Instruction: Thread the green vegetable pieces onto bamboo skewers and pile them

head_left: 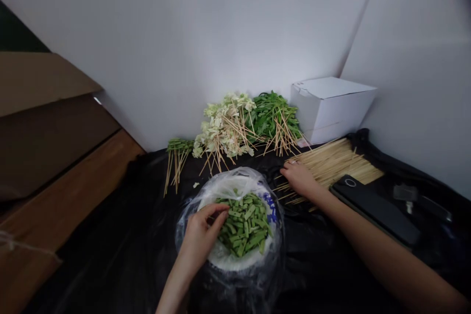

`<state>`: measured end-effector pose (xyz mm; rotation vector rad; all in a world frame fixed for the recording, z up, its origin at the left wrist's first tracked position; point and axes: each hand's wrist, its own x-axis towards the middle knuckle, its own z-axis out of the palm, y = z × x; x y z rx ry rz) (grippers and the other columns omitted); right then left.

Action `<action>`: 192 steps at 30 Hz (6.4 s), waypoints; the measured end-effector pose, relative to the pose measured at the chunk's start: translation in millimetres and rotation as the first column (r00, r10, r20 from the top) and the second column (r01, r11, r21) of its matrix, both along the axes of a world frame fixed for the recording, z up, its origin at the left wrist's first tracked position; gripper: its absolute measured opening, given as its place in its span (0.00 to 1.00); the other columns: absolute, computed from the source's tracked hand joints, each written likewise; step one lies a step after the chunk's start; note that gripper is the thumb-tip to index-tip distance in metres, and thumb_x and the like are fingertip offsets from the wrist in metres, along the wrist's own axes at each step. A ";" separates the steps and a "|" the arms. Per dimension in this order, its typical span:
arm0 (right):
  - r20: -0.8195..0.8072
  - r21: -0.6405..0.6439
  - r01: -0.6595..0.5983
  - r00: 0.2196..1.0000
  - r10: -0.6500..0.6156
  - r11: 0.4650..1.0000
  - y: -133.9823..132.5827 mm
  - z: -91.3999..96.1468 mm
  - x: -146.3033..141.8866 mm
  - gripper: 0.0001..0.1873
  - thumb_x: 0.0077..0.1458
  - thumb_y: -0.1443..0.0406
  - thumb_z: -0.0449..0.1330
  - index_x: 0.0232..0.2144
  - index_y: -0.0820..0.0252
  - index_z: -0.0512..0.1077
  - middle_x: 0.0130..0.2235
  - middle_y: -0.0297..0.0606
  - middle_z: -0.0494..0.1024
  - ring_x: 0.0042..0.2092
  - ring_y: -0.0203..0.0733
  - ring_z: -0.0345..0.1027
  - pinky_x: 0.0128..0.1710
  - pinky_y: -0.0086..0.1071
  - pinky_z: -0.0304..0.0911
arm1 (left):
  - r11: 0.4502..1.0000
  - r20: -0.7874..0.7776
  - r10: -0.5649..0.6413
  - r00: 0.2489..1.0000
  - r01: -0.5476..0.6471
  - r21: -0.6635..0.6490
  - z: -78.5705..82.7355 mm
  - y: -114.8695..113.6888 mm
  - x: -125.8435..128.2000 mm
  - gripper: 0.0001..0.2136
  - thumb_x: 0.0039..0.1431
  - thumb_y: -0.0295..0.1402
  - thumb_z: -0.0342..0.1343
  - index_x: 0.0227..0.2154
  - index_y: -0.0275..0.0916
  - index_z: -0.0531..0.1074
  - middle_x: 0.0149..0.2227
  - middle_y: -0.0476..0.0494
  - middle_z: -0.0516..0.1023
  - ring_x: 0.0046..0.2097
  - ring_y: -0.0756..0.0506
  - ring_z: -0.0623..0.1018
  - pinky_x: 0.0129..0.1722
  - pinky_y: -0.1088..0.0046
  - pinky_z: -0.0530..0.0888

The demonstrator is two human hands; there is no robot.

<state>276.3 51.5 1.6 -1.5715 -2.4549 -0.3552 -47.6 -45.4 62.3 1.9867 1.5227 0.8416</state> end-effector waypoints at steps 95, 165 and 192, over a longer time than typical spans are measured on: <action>-0.085 0.644 -0.358 0.845 0.528 0.676 -73.8 33.7 -72.0 0.13 0.59 0.71 0.58 0.46 0.72 0.71 0.28 0.37 0.74 0.30 0.37 0.64 0.29 0.34 0.57 | 0.965 -0.658 -0.171 0.733 0.258 0.036 -11.3 19.7 18.8 0.13 0.55 0.22 0.58 0.41 0.40 0.80 0.41 0.40 0.82 0.45 0.38 0.77 0.48 0.62 0.72; -0.049 0.592 -0.372 0.869 0.492 0.715 -74.0 19.8 -75.0 0.14 0.59 0.73 0.53 0.47 0.72 0.72 0.29 0.39 0.73 0.28 0.38 0.61 0.27 0.35 0.54 | 0.926 0.376 0.282 0.883 -0.353 0.135 -19.7 -18.0 55.3 0.04 0.54 0.34 0.63 0.31 0.40 0.78 0.30 0.46 0.82 0.32 0.45 0.80 0.35 0.71 0.76; -0.072 0.588 -0.365 0.865 0.497 0.721 -70.1 20.0 -72.3 0.14 0.58 0.75 0.53 0.46 0.70 0.71 0.29 0.37 0.73 0.29 0.37 0.61 0.28 0.35 0.54 | 0.975 -0.536 0.161 0.829 -0.047 0.219 -7.9 -1.4 4.7 0.06 0.50 0.24 0.63 0.29 0.42 0.81 0.35 0.40 0.80 0.40 0.36 0.77 0.39 0.60 0.74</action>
